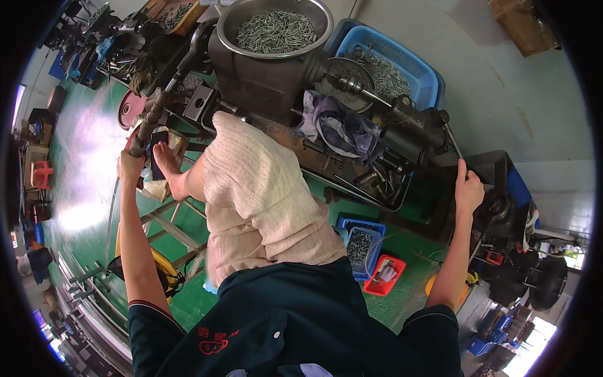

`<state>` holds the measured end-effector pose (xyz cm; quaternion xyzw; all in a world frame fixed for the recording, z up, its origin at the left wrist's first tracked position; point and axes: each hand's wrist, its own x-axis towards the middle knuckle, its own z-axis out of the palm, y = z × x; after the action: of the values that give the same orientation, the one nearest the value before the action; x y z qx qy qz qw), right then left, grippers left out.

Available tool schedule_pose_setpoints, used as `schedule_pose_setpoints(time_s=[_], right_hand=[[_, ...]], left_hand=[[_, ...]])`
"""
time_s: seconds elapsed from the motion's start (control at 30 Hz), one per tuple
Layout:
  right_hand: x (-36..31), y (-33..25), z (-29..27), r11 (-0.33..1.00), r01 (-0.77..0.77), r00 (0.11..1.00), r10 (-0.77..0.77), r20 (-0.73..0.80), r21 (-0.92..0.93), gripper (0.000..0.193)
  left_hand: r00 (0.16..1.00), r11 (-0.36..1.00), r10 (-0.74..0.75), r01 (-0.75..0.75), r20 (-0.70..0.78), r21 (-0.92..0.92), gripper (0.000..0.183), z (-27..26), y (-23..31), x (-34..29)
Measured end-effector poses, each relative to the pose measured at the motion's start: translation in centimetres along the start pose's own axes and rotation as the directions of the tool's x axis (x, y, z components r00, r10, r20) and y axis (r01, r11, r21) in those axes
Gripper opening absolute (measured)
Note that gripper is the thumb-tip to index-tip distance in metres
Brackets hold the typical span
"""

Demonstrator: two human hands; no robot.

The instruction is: The person operates a bench machine by picking up metal pins from a bowl, inserting them into the machine fixture, and engaging the machine levers to process the pins.

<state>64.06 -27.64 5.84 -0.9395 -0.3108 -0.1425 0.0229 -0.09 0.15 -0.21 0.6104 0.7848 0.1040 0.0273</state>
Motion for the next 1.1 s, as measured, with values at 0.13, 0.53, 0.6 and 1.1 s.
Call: schedule_pose_setpoints(time_s=[0.13, 0.53, 0.6, 1.1], right_hand=[[-0.2, -0.1, 0.0, 1.0, -0.018, 1.0, 0.018, 0.004, -0.008, 0.06], [-0.4, -0.7, -0.2, 0.995, -0.075, 0.996, 0.078, 0.043, -0.062, 0.062], [-0.5, -0.8, -0.2, 0.995, -0.083, 0.995, 0.086, 0.044, -0.059, 0.062], [5.8, -4.6, 2.2, 0.987, 0.111, 0.814, -0.155, -0.56, -0.113, 0.031]], left_hand=[[0.999, 1.0, 0.013, -0.013, 0.031, -0.01, 0.032, -0.3, 0.2, -0.1], [0.999, 0.999, 0.036, -0.036, -0.007, -0.036, 0.023, 0.6, -0.4, 0.4], [1.0, 0.999, 0.025, -0.025, 0.007, -0.029, 0.023, 0.5, -0.4, 0.5], [0.999, 0.999, 0.033, -0.033, 0.035, -0.002, 0.03, 0.6, -0.8, 0.6]])
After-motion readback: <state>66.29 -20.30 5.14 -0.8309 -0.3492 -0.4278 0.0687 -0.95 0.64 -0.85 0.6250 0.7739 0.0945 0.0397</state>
